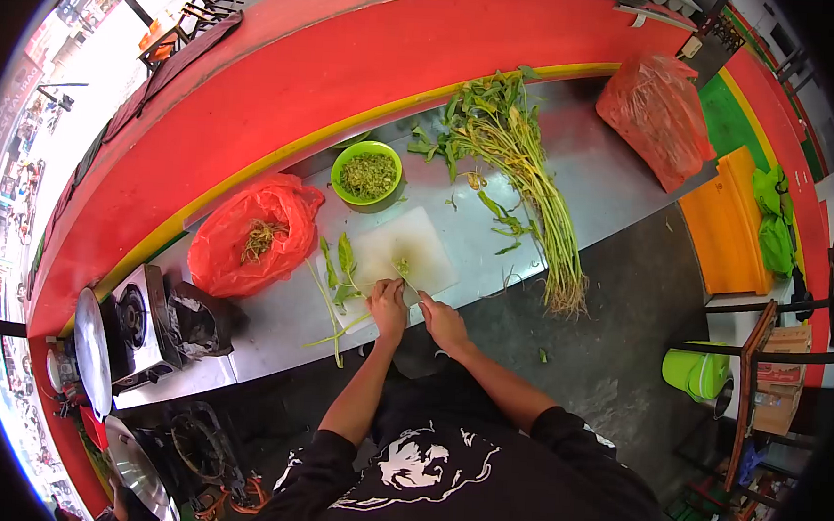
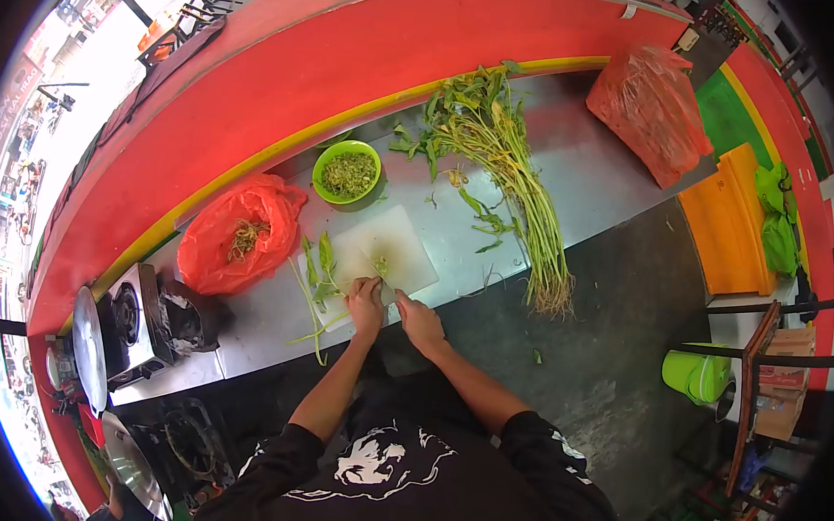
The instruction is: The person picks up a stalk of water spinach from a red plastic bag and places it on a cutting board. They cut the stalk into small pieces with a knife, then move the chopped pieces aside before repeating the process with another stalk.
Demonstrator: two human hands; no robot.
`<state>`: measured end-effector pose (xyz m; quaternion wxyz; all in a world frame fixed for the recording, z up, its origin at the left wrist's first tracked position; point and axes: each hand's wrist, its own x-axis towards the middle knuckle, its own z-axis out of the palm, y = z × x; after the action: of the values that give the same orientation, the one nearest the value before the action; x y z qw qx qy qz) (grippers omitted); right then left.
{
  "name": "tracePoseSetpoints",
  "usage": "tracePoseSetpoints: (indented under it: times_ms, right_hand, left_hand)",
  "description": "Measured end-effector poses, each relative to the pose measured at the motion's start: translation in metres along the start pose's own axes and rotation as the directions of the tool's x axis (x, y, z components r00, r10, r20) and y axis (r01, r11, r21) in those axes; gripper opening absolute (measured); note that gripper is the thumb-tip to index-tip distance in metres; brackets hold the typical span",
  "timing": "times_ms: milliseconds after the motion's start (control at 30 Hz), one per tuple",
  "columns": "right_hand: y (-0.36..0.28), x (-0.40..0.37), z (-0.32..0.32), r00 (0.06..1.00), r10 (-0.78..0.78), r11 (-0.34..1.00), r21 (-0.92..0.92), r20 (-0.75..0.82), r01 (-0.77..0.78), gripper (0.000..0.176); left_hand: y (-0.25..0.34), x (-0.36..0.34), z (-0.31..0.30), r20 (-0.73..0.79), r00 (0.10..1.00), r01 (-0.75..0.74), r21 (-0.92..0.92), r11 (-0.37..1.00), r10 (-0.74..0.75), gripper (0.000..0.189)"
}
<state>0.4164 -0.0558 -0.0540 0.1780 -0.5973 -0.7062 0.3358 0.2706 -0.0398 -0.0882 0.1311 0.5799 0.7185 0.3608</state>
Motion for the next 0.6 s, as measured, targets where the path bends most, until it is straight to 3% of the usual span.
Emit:
tracePoseSetpoints:
  times_ms: [367, 500, 600]
  right_hand:
    - [-0.002, 0.0, 0.005, 0.999, -0.009, 0.999, 0.032, -0.034, 0.01, 0.034]
    - [-0.009, 0.007, 0.0, 1.0, 0.016, 1.0, 0.001, -0.016, -0.016, 0.035]
    - [-0.009, 0.002, -0.007, 0.998, 0.046, 0.998, 0.052, 0.032, -0.048, 0.034]
  left_hand:
    - [-0.001, 0.0, -0.001, 0.009, 1.0, 0.025, -0.013, 1.0, -0.025, 0.017]
    - [-0.002, -0.002, -0.002, -0.01, 1.0, -0.01, 0.055, 0.998, 0.01, 0.017]
    - [-0.004, 0.004, 0.0, 0.018, 0.999, 0.047, 0.05, 0.998, -0.048, 0.017]
